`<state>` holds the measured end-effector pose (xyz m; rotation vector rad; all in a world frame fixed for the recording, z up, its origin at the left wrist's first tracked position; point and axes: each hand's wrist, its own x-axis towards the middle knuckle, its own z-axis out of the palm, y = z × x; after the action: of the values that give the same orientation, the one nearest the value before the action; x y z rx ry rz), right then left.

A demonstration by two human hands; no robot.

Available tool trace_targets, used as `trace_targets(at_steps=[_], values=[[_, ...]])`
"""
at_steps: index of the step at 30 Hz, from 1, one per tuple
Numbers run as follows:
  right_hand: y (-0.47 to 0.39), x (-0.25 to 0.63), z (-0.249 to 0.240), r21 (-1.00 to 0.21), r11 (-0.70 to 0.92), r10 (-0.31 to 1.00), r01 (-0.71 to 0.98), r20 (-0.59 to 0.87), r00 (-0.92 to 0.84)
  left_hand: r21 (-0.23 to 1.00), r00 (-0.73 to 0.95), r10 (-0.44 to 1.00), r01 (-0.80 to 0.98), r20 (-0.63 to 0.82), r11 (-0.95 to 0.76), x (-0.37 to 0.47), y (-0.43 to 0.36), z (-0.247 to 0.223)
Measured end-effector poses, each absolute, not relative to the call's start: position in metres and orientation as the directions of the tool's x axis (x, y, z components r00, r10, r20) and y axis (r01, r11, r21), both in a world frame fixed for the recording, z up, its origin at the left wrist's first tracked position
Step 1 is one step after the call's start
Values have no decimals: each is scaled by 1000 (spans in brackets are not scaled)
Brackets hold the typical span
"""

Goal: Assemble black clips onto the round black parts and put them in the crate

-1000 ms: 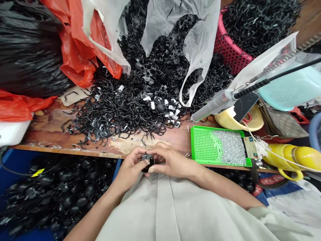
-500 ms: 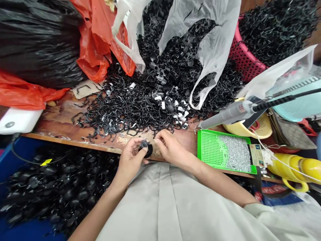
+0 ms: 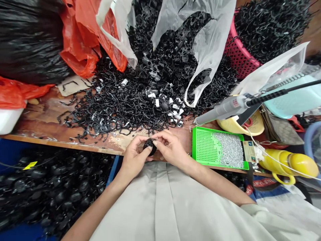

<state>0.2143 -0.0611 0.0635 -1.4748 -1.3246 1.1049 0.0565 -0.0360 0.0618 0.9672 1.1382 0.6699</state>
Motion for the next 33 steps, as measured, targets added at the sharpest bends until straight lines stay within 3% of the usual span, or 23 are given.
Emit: trace_targets(at_steps=[6,10,13,15,18,20,23,26,28,30,33], values=[[-79,208,61,-927,32,997,374,3,-76,867,324,835,-79,-445,493,55,-39,63],[-83,213,60,-910,73,987,409,7,-161,894,317,850,-12,-421,448,52,-39,64],[-73,229,58,-893,30,991,449,-33,-131,888,284,846,48,-452,458,50,-39,64],[-63,240,55,-806,1,996,592,-52,-73,889,281,845,88,-456,450,49,-40,64],[-56,245,49,-571,-15,990,821,-121,-66,900,363,828,93,-428,425,46,-43,62],[-60,241,44,-457,8,978,889,-180,-102,901,416,810,58,-413,429,45,-46,62],[-70,240,40,-407,48,970,912,-199,-140,873,463,772,11,-436,487,44,-50,63],[-73,252,44,-461,-7,997,888,-76,-31,827,498,719,-7,-485,563,43,-51,65],[-71,260,54,-571,-48,993,819,58,99,806,505,702,-20,-503,591,44,-51,66],[-68,259,66,-766,-61,975,640,92,203,812,497,712,-27,-496,584,49,-50,68],[-68,245,79,-974,-109,980,199,-72,185,851,477,750,-8,-458,525,60,-52,70]])
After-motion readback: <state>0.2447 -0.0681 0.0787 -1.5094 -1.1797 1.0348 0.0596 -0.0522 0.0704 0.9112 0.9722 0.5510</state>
